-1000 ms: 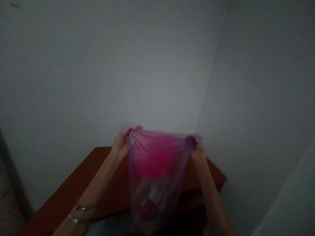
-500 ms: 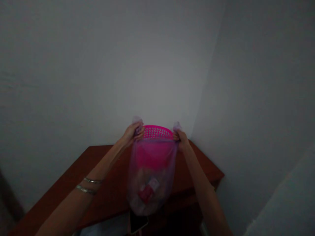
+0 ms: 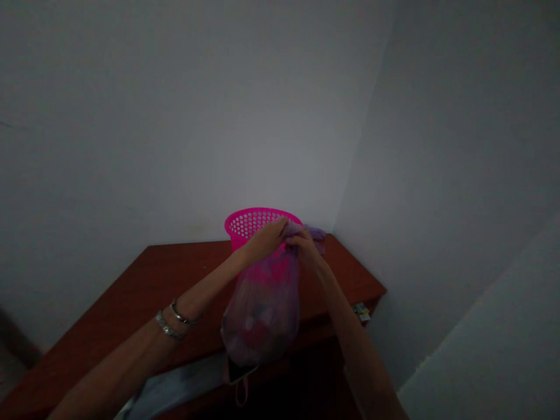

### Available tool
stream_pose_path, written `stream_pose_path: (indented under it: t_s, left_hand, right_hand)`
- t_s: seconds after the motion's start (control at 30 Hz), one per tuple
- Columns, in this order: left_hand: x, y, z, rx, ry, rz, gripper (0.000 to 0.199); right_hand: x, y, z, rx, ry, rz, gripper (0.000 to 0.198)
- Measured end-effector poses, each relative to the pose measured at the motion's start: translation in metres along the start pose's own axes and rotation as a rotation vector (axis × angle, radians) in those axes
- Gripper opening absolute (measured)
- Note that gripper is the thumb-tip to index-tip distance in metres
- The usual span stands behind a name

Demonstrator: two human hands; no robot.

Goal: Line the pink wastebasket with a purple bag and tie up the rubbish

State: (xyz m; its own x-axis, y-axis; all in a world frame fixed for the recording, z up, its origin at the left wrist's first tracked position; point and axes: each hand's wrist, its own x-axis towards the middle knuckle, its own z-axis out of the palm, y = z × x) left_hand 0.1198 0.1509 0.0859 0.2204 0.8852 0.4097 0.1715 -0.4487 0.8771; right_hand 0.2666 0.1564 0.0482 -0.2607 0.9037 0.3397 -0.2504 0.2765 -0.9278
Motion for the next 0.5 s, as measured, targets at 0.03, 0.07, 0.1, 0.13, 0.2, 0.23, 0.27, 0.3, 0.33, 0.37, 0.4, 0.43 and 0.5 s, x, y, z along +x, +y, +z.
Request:
stream_pose_path:
  t_s: [0.03,0.07,0.1,0.13,0.2,0.23,0.27,0.3,0.33,0.37,0.4,0.43,0.5]
  left_hand:
    - [-0.001,0.001,0.002,0.102,0.012,0.015,0.025]
    - [-0.002,0.001,0.005,0.201,0.016,0.039,0.025]
    - [-0.004,0.002,0.009,0.265,0.023,0.061,0.026]
    - [-0.004,0.002,0.011,0.267,0.030,0.075,0.026]
    - [-0.005,0.000,0.015,0.199,0.042,0.099,0.026]
    - [-0.005,-0.002,0.015,0.146,0.035,0.094,0.027]
    - [-0.005,-0.004,0.014,0.086,0.010,0.067,0.029]
    - [-0.004,-0.007,0.011,0.014,-0.030,0.022,0.032]
    - [-0.004,-0.010,0.006,-0.073,-0.071,-0.037,0.033]
    - [-0.004,-0.013,0.001,-0.187,-0.105,-0.112,0.032]
    - [-0.004,-0.015,-0.006,-0.303,-0.126,-0.191,0.026]
    - [-0.004,-0.017,-0.013,-0.399,-0.136,-0.259,0.018]
    - [-0.003,-0.019,-0.025,-0.519,-0.150,-0.359,0.006]
  right_hand:
    - [-0.004,0.002,0.003,0.063,0.027,-0.022,0.021]
    - [-0.007,0.003,0.005,0.084,0.065,-0.046,0.029]
    - [-0.008,0.005,0.007,0.071,0.113,-0.068,0.034]
    - [-0.009,0.006,0.008,0.039,0.169,-0.087,0.036]
    - [-0.006,0.009,0.009,-0.018,0.295,-0.115,0.033]
    - [-0.004,0.010,0.008,-0.007,0.351,-0.120,0.031]
    - [-0.003,0.010,0.006,0.039,0.387,-0.121,0.030]
    - [-0.002,0.010,0.004,0.106,0.396,-0.112,0.028]
    - [-0.001,0.011,0.002,0.181,0.385,-0.097,0.025]
    - [-0.002,0.010,-0.001,0.251,0.362,-0.078,0.023]
    - [-0.004,0.010,-0.004,0.305,0.328,-0.061,0.022]
    - [-0.007,0.010,-0.008,0.332,0.285,-0.049,0.021]
    - [-0.012,0.010,-0.016,0.278,0.147,-0.054,0.023]
